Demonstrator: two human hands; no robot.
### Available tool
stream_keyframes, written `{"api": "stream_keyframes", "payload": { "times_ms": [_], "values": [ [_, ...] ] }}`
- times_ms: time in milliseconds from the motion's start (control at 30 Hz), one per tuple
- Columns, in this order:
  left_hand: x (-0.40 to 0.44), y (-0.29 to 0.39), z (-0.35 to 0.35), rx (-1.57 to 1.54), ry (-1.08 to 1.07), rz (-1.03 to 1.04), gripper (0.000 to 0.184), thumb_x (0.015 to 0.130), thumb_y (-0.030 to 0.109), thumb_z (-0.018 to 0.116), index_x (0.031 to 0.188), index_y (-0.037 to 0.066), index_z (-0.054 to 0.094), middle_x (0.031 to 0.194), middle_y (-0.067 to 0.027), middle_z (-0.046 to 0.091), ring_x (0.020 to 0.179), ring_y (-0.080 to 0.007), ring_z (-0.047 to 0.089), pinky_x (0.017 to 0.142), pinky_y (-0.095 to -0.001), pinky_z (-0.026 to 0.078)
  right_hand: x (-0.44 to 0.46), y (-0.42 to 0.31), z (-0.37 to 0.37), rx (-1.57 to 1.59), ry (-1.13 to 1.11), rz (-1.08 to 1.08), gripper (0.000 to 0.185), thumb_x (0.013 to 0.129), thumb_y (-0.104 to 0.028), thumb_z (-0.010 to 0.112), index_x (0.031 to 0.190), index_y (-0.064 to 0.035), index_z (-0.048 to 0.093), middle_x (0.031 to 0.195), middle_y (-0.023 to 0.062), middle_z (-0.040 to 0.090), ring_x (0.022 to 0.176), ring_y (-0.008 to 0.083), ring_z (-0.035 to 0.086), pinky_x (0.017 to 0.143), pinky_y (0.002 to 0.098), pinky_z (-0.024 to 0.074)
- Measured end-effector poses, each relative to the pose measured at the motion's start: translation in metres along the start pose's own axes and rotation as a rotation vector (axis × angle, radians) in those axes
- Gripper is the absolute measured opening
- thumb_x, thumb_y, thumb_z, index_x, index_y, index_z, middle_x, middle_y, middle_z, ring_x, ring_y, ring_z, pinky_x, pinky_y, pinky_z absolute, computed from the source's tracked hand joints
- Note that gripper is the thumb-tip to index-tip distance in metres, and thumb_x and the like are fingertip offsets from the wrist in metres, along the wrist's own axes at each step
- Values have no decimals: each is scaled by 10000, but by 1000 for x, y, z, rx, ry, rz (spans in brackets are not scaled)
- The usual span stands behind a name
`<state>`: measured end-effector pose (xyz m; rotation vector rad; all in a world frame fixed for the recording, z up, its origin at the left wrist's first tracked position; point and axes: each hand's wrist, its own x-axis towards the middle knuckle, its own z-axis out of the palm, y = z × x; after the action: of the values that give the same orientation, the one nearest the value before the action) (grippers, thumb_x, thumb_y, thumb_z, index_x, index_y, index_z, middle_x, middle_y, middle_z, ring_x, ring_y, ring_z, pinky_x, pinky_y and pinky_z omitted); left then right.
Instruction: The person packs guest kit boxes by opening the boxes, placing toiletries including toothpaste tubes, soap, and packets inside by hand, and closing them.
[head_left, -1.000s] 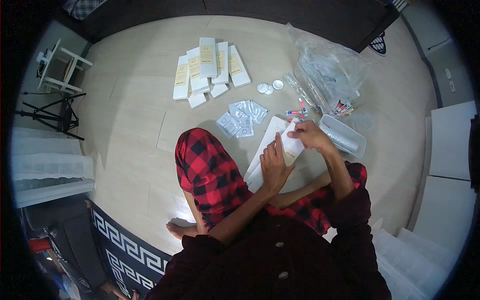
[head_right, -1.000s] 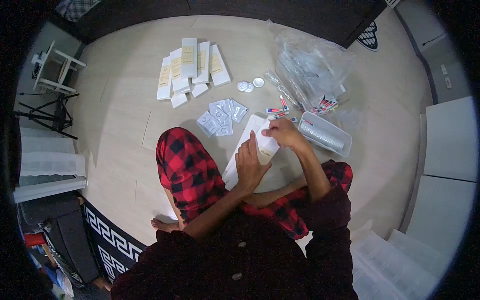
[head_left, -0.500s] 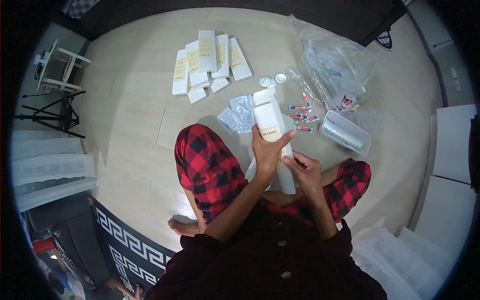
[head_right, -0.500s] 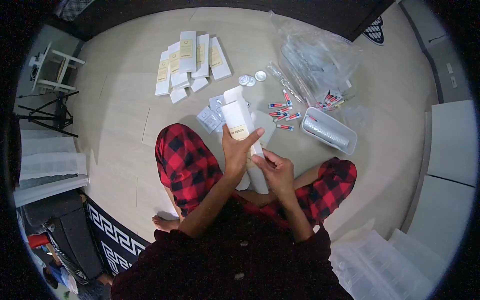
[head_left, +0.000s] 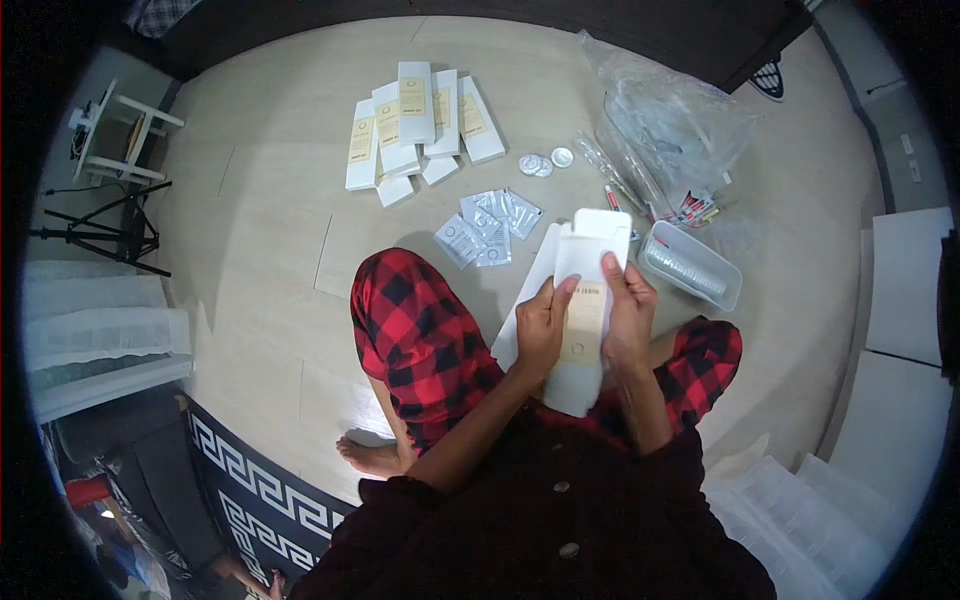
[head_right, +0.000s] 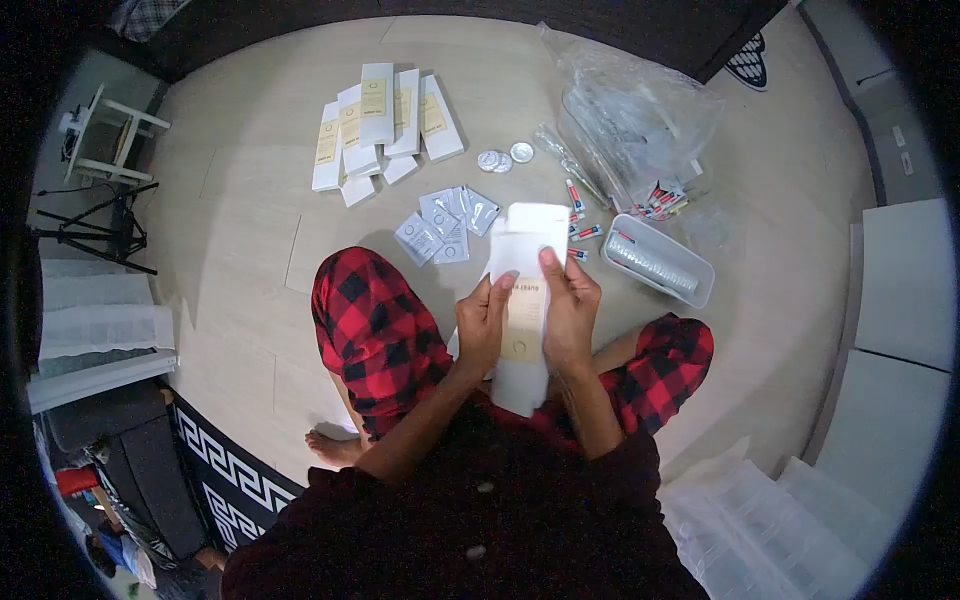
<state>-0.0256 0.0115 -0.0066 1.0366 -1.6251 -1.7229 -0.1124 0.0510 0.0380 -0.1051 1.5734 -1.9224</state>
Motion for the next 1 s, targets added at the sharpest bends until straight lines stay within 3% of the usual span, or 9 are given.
{"api": "stream_keyframes", "payload": {
  "times_ms": [167, 233, 300, 500, 567, 600, 733, 933, 1000],
  "values": [
    [-6, 0, -11, 196, 34, 94, 301, 946, 246, 465, 866, -34, 540, 630, -202, 546, 523, -199, 544, 509, -371, 407, 6, 10, -4, 235, -48, 101, 271, 923, -258, 530, 991, -7, 609, 827, 22, 612, 678, 57, 530, 634, 200, 441],
    [20, 0, -17, 139, 390, 5, 324, 953, 265, 451, 868, -33, 546, 613, -202, 518, 530, -171, 533, 501, -366, 396, -14, 40, -18, -388, -241, -72, 251, 922, -244, 533, 937, -5, 607, 749, -9, 559, 646, 38, 469, 602, 192, 403],
    [28, 5, -22, 97, 358, -28, 338, 955, 274, 450, 863, -32, 557, 574, -151, 522, 561, -148, 525, 538, -335, 413, -33, 29, -24, -433, -248, -39, 248, 919, -241, 535, 918, -2, 604, 719, -22, 529, 639, 38, 446, 586, 195, 387],
    [40, 28, -36, -328, 138, -136, 353, 943, 249, 483, 1223, 35, 488, 1038, -75, 606, 834, -91, 522, 733, -262, 454, -38, 25, -58, -649, -388, 161, 206, 898, -190, 564, 928, 9, 605, 715, -24, 519, 641, 64, 447, 581, 218, 381],
    [37, 33, -33, -222, 68, 0, 521, 932, 219, 501, 1389, 70, 299, 1273, -114, 492, 982, -124, 511, 847, -266, 437, -34, 25, -57, -783, -464, 300, 207, 892, -163, 567, 998, 11, 602, 783, 4, 557, 662, 77, 470, 602, 225, 399],
    [31, 25, -28, -189, -44, -37, 573, 928, 165, 487, 1417, 53, 212, 1370, -146, 395, 1145, -201, 467, 967, -283, 358, -32, 22, -42, -564, -317, 68, 243, 885, -133, 563, 1083, 7, 570, 893, 39, 563, 726, 93, 496, 651, 232, 416],
    [0, -1, 12, -107, -64, 276, 568, 933, 134, 457, 1422, 35, 187, 1388, -140, 356, 1171, -185, 429, 982, -280, 334, -2, 39, -24, -340, -72, -477, 414, 878, -87, 538, 1278, -16, 457, 1149, 110, 518, 932, 138, 521, 802, 257, 429],
    [-13, -25, 14, -82, 29, 166, 532, 926, 104, 453, 1405, 16, 239, 1347, -150, 404, 1194, -221, 419, 985, -295, 328, -4, 55, -40, -437, -102, -426, 298, 891, -111, 533, 1175, -22, 536, 1030, 82, 563, 904, 131, 520, 780, 246, 421],
    [-13, -25, 11, -6, 80, 253, 431, 901, 89, 496, 1311, -8, 409, 1309, -175, 451, 1226, -269, 425, 989, -325, 348, -1, 55, -45, -409, -98, -379, 239, 893, -123, 539, 1104, -12, 555, 981, 67, 572, 853, 120, 523, 748, 236, 424]
  ]
}}
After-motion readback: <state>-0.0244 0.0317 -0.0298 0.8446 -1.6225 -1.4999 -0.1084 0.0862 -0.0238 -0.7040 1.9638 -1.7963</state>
